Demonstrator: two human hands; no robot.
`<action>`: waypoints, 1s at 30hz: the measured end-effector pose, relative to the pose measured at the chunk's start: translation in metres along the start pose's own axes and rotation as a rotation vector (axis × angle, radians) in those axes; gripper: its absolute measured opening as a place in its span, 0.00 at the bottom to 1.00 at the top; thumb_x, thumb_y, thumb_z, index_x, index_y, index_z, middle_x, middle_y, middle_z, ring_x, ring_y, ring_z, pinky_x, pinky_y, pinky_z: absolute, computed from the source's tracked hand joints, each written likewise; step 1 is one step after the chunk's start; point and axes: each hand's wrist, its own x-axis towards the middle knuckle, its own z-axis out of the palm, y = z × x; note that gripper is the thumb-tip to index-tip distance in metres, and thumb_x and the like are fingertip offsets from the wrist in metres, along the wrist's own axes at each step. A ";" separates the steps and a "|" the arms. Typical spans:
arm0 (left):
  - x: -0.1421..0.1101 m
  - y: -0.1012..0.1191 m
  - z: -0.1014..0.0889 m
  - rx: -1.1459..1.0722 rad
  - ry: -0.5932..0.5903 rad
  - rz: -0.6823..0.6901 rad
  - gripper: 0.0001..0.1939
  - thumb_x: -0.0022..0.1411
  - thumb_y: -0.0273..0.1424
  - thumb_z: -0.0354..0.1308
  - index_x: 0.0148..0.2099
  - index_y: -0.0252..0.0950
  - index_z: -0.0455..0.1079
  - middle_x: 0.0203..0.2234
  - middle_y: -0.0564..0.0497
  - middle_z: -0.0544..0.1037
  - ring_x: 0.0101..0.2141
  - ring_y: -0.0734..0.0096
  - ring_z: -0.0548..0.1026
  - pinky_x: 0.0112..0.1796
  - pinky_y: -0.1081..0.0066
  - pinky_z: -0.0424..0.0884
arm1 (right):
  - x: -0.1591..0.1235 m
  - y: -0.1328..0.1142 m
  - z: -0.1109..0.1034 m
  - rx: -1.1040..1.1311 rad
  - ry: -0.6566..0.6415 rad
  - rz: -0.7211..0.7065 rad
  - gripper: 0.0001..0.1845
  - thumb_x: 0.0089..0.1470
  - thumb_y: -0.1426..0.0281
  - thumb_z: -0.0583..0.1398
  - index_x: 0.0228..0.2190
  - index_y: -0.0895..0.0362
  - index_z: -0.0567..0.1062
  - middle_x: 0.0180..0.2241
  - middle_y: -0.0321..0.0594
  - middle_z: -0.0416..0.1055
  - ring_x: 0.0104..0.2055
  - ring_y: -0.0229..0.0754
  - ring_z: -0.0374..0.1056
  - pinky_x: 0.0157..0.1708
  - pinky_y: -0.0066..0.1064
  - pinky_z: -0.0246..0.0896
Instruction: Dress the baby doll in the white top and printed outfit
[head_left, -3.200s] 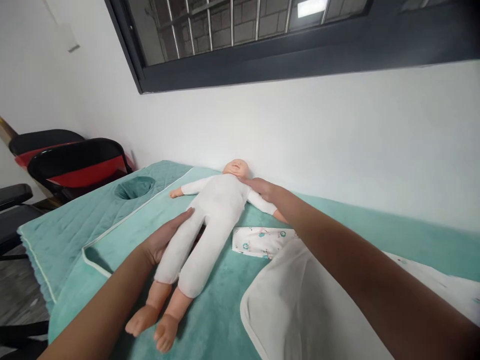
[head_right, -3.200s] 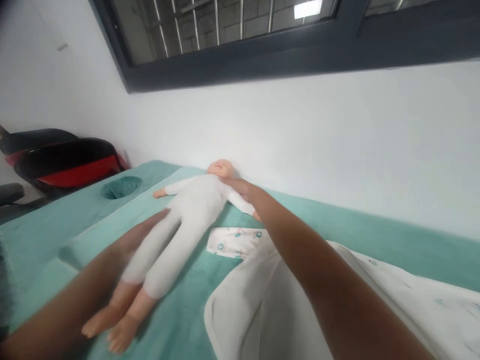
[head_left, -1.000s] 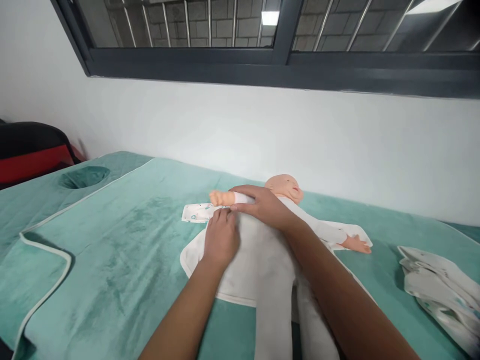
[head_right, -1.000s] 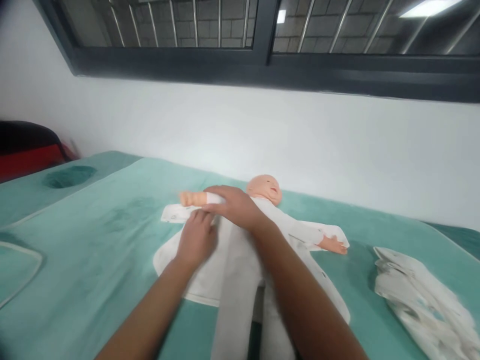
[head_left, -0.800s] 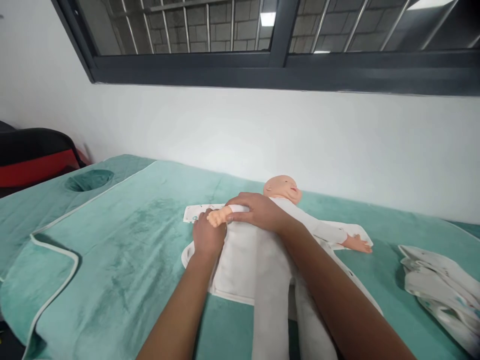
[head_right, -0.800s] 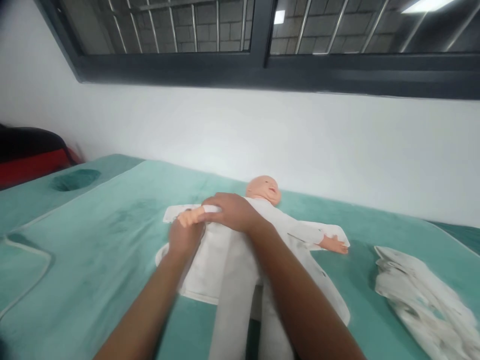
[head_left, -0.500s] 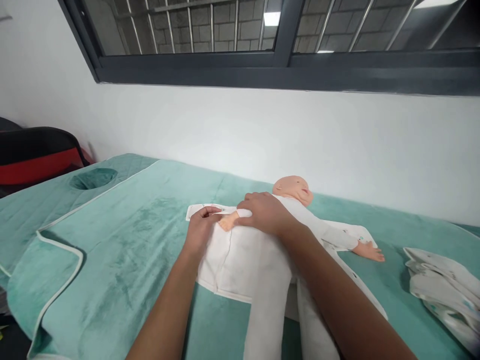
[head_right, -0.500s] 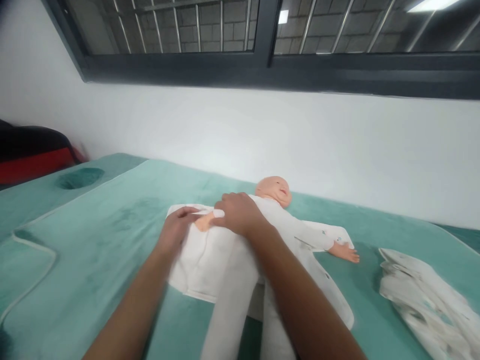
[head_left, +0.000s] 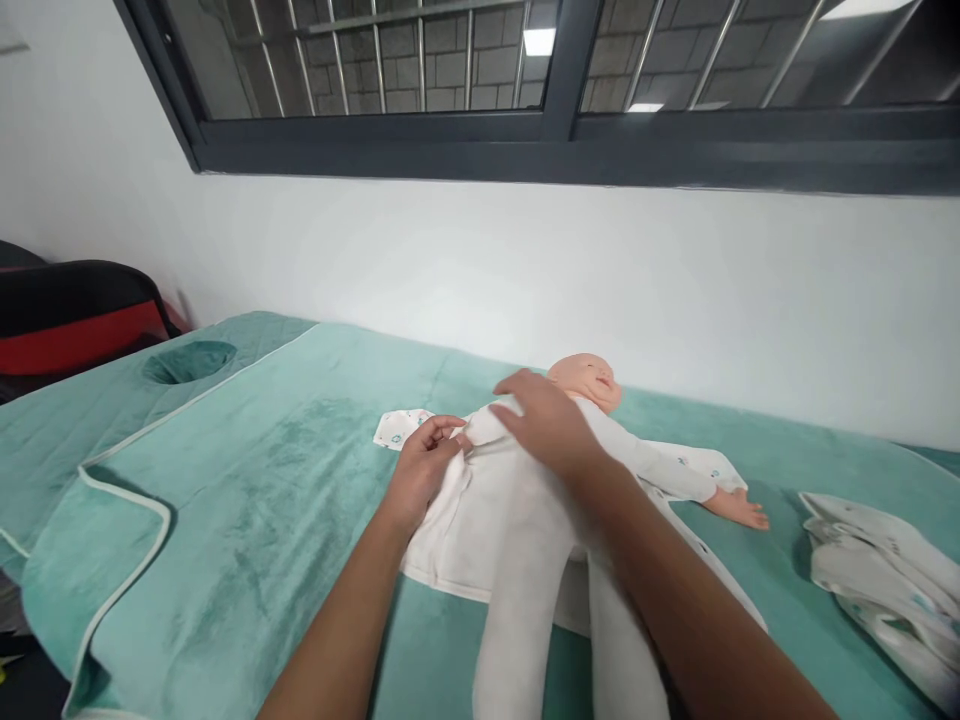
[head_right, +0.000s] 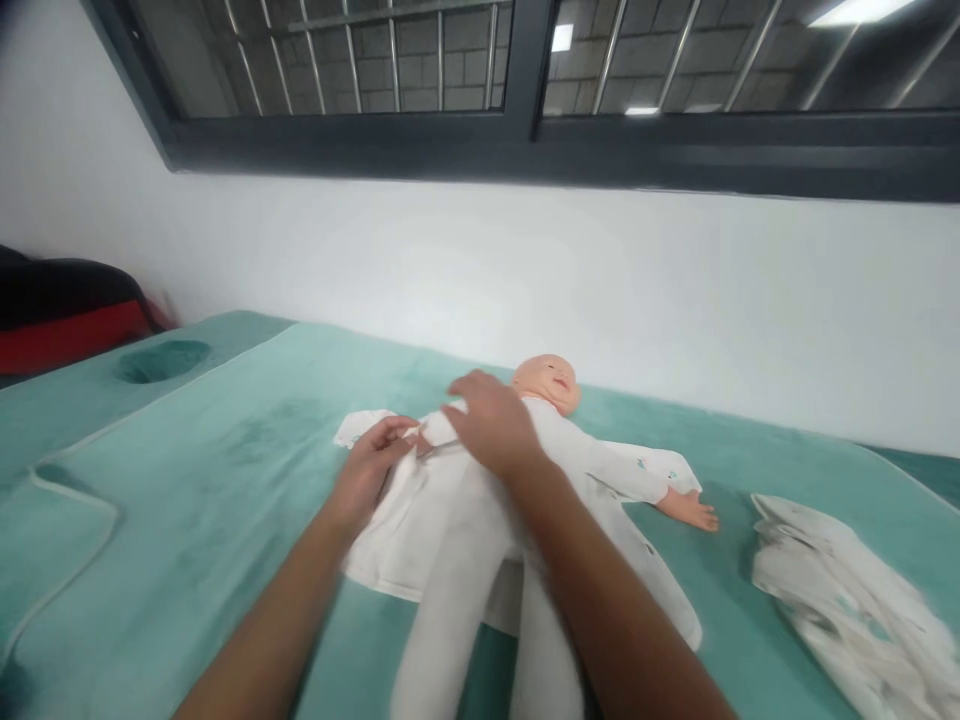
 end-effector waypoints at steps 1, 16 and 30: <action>0.001 -0.001 0.000 0.017 0.034 -0.006 0.15 0.54 0.37 0.61 0.43 0.38 0.71 0.31 0.54 0.73 0.32 0.71 0.72 0.34 0.73 0.66 | -0.004 0.013 -0.012 0.003 0.052 0.136 0.16 0.62 0.59 0.51 0.40 0.52 0.74 0.45 0.42 0.73 0.45 0.47 0.68 0.42 0.36 0.59; 0.010 -0.002 0.025 0.896 0.274 0.140 0.10 0.65 0.37 0.47 0.30 0.41 0.59 0.22 0.54 0.69 0.26 0.66 0.67 0.30 0.71 0.57 | -0.039 0.130 -0.021 0.391 -0.231 0.486 0.38 0.56 0.42 0.48 0.37 0.60 0.81 0.46 0.52 0.77 0.50 0.58 0.69 0.49 0.39 0.60; 0.023 0.037 0.055 0.877 0.082 0.239 0.11 0.63 0.37 0.49 0.29 0.39 0.60 0.22 0.57 0.66 0.27 0.71 0.64 0.30 0.72 0.59 | -0.030 0.087 -0.015 0.321 -0.269 0.107 0.35 0.61 0.45 0.43 0.33 0.55 0.79 0.36 0.45 0.79 0.40 0.52 0.72 0.39 0.35 0.61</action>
